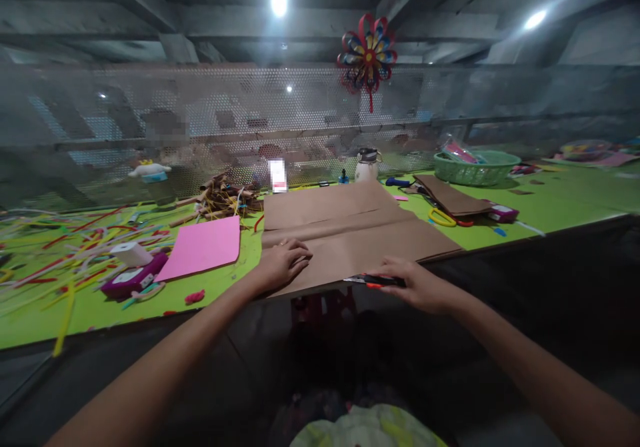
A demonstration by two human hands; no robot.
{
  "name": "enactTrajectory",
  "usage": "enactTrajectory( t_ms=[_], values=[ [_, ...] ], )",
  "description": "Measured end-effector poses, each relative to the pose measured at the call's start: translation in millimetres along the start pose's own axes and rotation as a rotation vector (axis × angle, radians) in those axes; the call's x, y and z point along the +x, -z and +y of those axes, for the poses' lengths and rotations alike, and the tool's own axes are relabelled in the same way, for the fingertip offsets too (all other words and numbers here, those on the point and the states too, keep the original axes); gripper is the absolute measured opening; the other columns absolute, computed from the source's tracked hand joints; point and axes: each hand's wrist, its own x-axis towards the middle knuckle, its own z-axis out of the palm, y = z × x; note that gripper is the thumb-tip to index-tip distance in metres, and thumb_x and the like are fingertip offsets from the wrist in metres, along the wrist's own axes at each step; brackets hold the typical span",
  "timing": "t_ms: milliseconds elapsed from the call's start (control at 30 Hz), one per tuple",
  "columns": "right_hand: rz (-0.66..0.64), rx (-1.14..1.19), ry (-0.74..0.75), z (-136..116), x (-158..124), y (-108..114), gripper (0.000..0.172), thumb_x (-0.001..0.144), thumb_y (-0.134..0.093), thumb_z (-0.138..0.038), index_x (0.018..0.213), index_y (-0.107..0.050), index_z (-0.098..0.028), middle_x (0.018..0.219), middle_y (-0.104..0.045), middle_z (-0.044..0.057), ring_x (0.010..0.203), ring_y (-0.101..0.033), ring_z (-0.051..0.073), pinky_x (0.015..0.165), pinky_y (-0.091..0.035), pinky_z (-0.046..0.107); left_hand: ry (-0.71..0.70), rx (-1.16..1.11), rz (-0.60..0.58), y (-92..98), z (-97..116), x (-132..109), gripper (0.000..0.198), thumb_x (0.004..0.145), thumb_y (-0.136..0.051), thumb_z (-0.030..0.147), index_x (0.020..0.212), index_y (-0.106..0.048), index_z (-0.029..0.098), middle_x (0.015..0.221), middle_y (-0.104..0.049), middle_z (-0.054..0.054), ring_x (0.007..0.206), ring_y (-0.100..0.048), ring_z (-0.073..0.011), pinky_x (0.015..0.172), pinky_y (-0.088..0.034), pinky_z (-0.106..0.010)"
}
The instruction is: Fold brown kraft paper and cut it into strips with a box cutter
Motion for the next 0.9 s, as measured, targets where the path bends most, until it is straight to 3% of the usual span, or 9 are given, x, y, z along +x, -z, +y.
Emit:
enactTrajectory(
  t_ms=[133, 600, 900],
  values=[
    [-0.01, 0.027, 0.002, -9.1, 6.3, -4.5, 0.035, 0.09, -0.051, -0.031, 0.122, -0.062, -0.021, 0.099, -0.062, 0.01, 0.094, -0.056, 0.023, 0.085, -0.044, 0.037, -0.003, -0.002, 0.005, -2.0, -1.8, -0.5, 0.03, 0.094, -0.041, 0.038, 0.108, -0.064, 0.024, 0.11, -0.059, -0.007, 0.101, -0.052, -0.021, 0.087, -0.042, -0.035],
    [-0.087, 0.12, 0.051, -33.4, 27.8, -19.4, 0.032, 0.09, -0.052, -0.03, 0.12, -0.063, -0.023, 0.102, -0.063, 0.008, 0.094, -0.057, 0.021, 0.086, -0.044, 0.035, -0.001, -0.052, -0.002, -3.9, 0.8, -2.9, 0.033, 0.094, -0.041, 0.039, 0.108, -0.065, 0.02, 0.109, -0.059, -0.009, 0.104, -0.051, -0.022, 0.089, -0.042, -0.036],
    [-0.113, 0.086, 0.054, -45.6, 41.5, -34.0, 0.034, 0.09, -0.051, -0.03, 0.12, -0.063, -0.019, 0.106, -0.062, 0.012, 0.1, -0.056, 0.025, 0.09, -0.042, 0.04, 0.021, -0.053, -0.013, -4.6, 4.8, -3.5, 0.029, 0.093, -0.045, 0.036, 0.106, -0.065, 0.02, 0.11, -0.06, -0.009, 0.104, -0.052, -0.0224, 0.091, -0.041, -0.037]
  ],
)
